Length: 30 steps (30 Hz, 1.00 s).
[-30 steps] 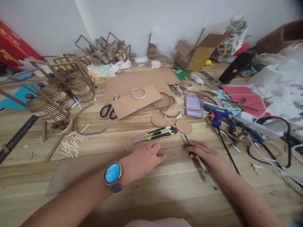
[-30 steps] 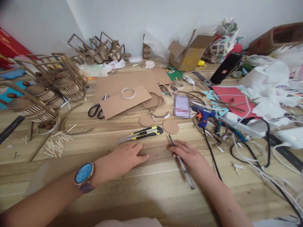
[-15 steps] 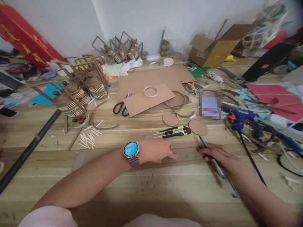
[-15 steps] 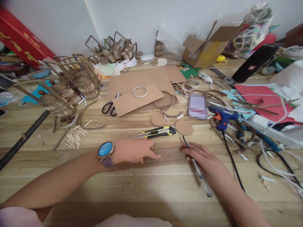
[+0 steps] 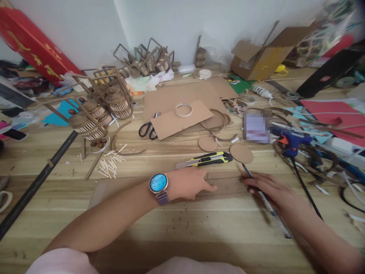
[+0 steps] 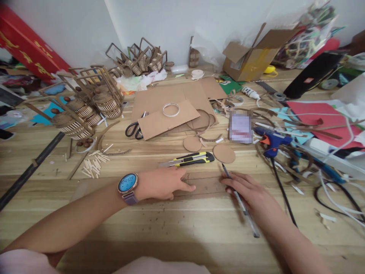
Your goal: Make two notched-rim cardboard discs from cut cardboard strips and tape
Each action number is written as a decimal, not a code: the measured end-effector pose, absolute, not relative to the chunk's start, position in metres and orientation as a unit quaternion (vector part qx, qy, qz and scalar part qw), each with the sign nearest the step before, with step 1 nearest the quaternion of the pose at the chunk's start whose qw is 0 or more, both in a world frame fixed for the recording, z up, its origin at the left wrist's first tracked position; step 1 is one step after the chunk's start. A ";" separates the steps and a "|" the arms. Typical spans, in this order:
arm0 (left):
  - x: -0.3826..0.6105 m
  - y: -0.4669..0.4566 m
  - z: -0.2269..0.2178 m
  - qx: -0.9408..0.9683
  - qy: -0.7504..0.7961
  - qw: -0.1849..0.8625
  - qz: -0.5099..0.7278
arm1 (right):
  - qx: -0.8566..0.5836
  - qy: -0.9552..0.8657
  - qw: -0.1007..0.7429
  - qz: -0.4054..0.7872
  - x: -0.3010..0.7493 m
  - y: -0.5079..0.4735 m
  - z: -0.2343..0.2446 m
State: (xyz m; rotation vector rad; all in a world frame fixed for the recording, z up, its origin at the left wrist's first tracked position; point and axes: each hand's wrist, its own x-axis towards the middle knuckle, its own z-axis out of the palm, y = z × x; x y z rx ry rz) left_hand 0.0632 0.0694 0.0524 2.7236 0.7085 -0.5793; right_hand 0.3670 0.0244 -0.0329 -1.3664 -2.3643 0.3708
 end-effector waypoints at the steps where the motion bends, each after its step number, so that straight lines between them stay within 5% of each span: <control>1: 0.063 0.069 0.052 0.939 0.245 0.133 -0.200 | -0.486 -0.843 0.191 0.132 0.367 0.025 -0.033; 30: 0.067 0.074 0.054 0.943 0.225 0.138 -0.204 | -0.478 -0.850 0.185 0.120 0.367 0.025 -0.033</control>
